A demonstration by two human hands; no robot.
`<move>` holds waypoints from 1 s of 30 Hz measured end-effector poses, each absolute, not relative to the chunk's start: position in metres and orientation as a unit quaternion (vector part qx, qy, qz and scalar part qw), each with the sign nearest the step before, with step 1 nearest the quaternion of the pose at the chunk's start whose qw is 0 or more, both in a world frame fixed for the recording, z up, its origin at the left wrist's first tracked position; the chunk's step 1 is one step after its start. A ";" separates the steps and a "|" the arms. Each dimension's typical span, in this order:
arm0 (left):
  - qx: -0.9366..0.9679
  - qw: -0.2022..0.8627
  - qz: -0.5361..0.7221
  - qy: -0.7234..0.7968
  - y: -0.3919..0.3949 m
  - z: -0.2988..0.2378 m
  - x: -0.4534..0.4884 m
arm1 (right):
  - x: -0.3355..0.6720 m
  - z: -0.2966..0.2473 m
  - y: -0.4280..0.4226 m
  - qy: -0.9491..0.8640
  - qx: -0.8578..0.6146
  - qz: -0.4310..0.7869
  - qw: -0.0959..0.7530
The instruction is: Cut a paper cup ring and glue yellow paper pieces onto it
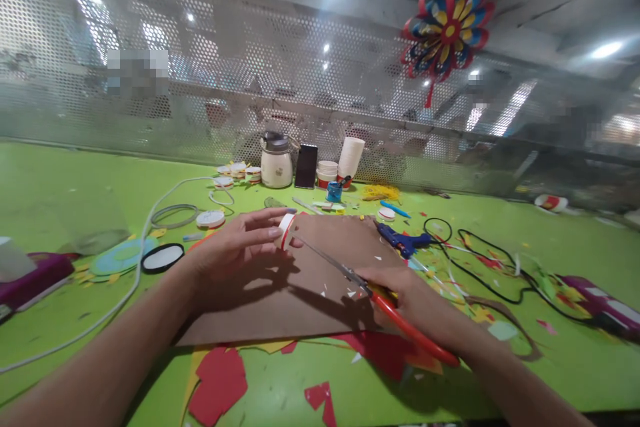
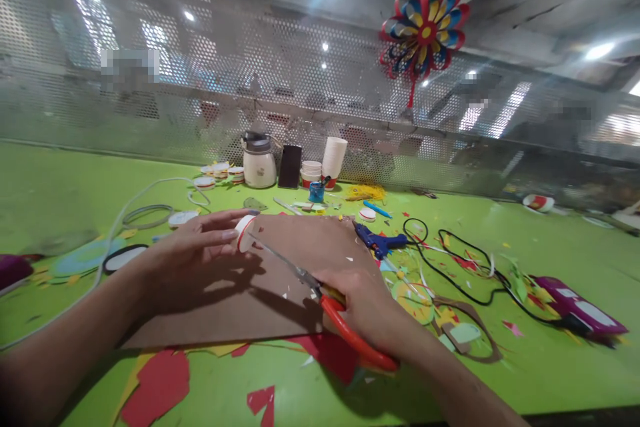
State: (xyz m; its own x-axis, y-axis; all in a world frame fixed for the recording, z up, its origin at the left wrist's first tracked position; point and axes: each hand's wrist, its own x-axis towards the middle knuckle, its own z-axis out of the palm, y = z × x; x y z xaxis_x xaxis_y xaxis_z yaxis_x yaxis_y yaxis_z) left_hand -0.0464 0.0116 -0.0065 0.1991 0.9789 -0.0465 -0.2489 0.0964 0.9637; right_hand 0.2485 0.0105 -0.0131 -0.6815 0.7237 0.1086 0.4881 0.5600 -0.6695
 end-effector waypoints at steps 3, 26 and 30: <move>0.443 0.612 0.515 0.406 0.010 -0.001 -0.044 | 0.250 -0.012 0.012 -0.853 -0.366 0.317 0.193; 0.495 0.547 0.513 0.440 0.000 0.004 -0.020 | 0.241 -0.021 0.006 -0.846 -0.368 0.312 0.227; 0.499 0.520 0.535 0.441 0.001 0.004 -0.018 | 0.242 -0.019 0.004 -0.844 -0.380 0.308 0.218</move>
